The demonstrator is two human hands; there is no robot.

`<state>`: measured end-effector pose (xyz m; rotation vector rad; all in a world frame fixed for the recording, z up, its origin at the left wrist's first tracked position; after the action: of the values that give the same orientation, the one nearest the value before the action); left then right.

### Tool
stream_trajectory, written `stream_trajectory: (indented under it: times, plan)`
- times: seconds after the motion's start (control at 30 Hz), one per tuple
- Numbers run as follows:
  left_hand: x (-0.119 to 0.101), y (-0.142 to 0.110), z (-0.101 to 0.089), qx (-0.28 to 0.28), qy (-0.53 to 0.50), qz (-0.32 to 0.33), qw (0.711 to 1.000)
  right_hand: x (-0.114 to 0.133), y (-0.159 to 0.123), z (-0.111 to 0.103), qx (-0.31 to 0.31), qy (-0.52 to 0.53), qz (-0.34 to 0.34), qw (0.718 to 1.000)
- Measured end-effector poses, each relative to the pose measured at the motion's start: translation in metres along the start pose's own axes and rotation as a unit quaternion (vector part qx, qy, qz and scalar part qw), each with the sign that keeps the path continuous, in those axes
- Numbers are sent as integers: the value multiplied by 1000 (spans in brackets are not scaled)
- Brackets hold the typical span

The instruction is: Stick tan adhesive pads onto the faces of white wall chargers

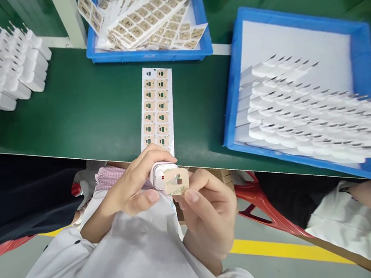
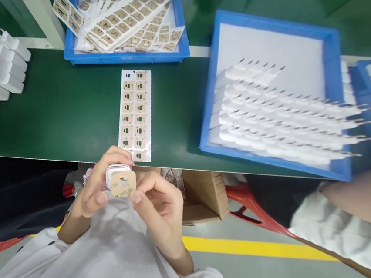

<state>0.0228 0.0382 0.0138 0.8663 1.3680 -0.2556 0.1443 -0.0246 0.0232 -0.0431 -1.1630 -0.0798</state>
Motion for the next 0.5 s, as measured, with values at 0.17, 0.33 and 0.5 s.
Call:
stream_trajectory:
  times: [0.17, 0.33, 0.5]
  plan:
    - [-3, 1, 1, 2, -1, 11, 1000, -1, -2, -1, 1, -22, -4, 1000]
    - [-3, 2, 0, -3, -3, 0, 1000, -4, -4, -1, 4, -29, -8, 1000]
    - [-6, 4, 0, 2, 10, 20, 1000, -4, -3, 2, 17, -21, -11, 1000]
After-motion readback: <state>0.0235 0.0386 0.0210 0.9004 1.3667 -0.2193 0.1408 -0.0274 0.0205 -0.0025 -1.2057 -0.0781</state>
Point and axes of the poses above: each hand's wrist, its own y-axis towards the middle knuckle, its own z-axis out of the palm, x = y × z, the point moved 5 cm from there along y, towards the middle knuckle, and after that the axes turned 6 degrees about x, right-handed, at the moved point
